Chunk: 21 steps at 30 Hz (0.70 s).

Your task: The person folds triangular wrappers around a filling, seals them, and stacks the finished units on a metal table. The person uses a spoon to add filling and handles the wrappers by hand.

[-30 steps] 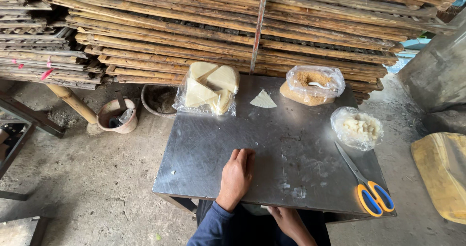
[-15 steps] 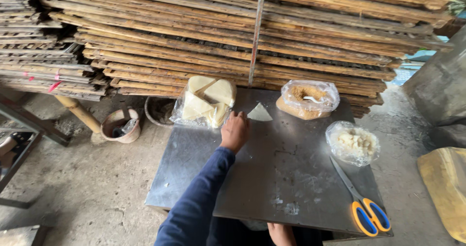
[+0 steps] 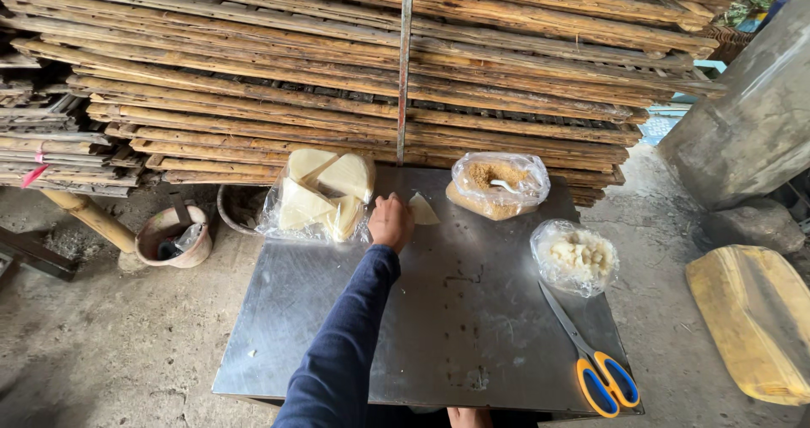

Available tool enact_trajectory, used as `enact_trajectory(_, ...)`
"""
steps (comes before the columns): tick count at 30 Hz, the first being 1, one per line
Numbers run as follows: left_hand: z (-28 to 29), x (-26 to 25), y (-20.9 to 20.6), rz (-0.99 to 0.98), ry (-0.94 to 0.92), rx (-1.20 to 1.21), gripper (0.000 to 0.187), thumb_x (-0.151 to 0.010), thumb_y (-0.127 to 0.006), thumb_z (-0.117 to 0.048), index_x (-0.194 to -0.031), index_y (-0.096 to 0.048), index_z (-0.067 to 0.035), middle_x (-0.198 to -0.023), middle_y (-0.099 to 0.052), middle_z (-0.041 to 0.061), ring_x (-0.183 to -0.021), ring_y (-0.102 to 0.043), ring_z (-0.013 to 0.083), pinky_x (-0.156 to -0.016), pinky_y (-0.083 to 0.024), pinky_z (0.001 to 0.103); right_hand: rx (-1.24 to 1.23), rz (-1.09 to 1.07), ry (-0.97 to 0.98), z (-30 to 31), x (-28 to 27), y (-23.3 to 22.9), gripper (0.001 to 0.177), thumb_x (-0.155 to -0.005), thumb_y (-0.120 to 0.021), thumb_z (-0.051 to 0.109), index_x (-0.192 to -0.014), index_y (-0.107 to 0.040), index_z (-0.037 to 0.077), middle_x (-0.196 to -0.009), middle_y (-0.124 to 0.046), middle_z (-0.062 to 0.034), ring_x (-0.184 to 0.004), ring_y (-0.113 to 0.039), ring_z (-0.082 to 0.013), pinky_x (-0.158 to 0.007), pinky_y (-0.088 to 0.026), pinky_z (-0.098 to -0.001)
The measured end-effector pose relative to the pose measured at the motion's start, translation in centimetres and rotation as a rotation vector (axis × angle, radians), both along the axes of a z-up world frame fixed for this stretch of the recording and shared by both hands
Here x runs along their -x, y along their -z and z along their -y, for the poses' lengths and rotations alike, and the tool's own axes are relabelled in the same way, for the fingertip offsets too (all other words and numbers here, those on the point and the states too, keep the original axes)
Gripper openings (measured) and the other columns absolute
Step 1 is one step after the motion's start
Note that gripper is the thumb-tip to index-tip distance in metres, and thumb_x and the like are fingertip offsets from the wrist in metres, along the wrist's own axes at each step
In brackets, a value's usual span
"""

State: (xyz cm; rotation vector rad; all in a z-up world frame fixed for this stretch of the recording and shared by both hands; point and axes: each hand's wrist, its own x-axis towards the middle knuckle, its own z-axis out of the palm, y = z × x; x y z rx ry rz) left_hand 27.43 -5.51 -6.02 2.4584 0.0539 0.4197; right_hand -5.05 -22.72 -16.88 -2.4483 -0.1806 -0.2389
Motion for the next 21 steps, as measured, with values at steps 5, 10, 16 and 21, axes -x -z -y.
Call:
enact_trajectory(5, 1.0, -1.7, -0.9, 0.006, 0.032, 0.272, 0.029, -0.078, -0.077, -0.02, -0.097, -0.06, -0.006, -0.087, -0.073, 0.019, -0.089, -0.07, 0.041, -0.08, -0.055, 0.049, -0.042, -0.024, -0.027, -0.1, 0.4, -1.2, 0.037, -0.088, -0.071, 0.02, -0.12, -0.066, 0.003, -0.117, -0.068, -0.0194, -0.106, -0.065, -0.0361, -0.09, -0.051, -0.0439)
enact_trajectory(10, 2.3, -1.5, -2.3, -0.157, 0.157, 0.741, 0.031, -0.081, -0.079, -0.011, -0.101, -0.058, -0.001, -0.085, -0.073, 0.015, -0.078, -0.074, 0.0273, -0.066, -0.061, 0.039, -0.095, -0.065, -0.057, 1.3, 0.5, -2.4, 0.035, -0.088, -0.072, 0.019, -0.119, -0.067, 0.003, -0.114, -0.07, -0.0172, -0.103, -0.067, -0.0331, -0.087, -0.053, -0.0411)
enact_trajectory(16, -0.5, 7.7, -2.4, -0.333, 0.442, 1.037, 0.027, -0.088, -0.074, -0.005, -0.106, -0.056, 0.003, -0.081, -0.068, 0.008, -0.064, -0.068, 0.0164, -0.052, -0.054, 0.031, -0.213, -0.044, -0.141, 2.8, -1.6, -5.9, 0.033, -0.088, -0.073, 0.018, -0.118, -0.068, 0.004, -0.111, -0.072, -0.0146, -0.099, -0.07, -0.0295, -0.085, -0.055, -0.0378)
enact_trajectory(21, -5.1, 19.1, -3.7, -0.356, 0.378, 0.686, 0.02, -0.095, -0.069, -0.017, -0.099, -0.067, 0.002, -0.08, -0.073, 0.009, -0.067, -0.073, 0.0132, -0.059, -0.058, 0.026, -0.214, 0.345, -0.16, 4.5, -0.9, -10.3, 0.032, -0.089, -0.074, 0.017, -0.117, -0.069, 0.004, -0.108, -0.073, -0.0124, -0.096, -0.072, -0.0266, -0.083, -0.056, -0.0351)
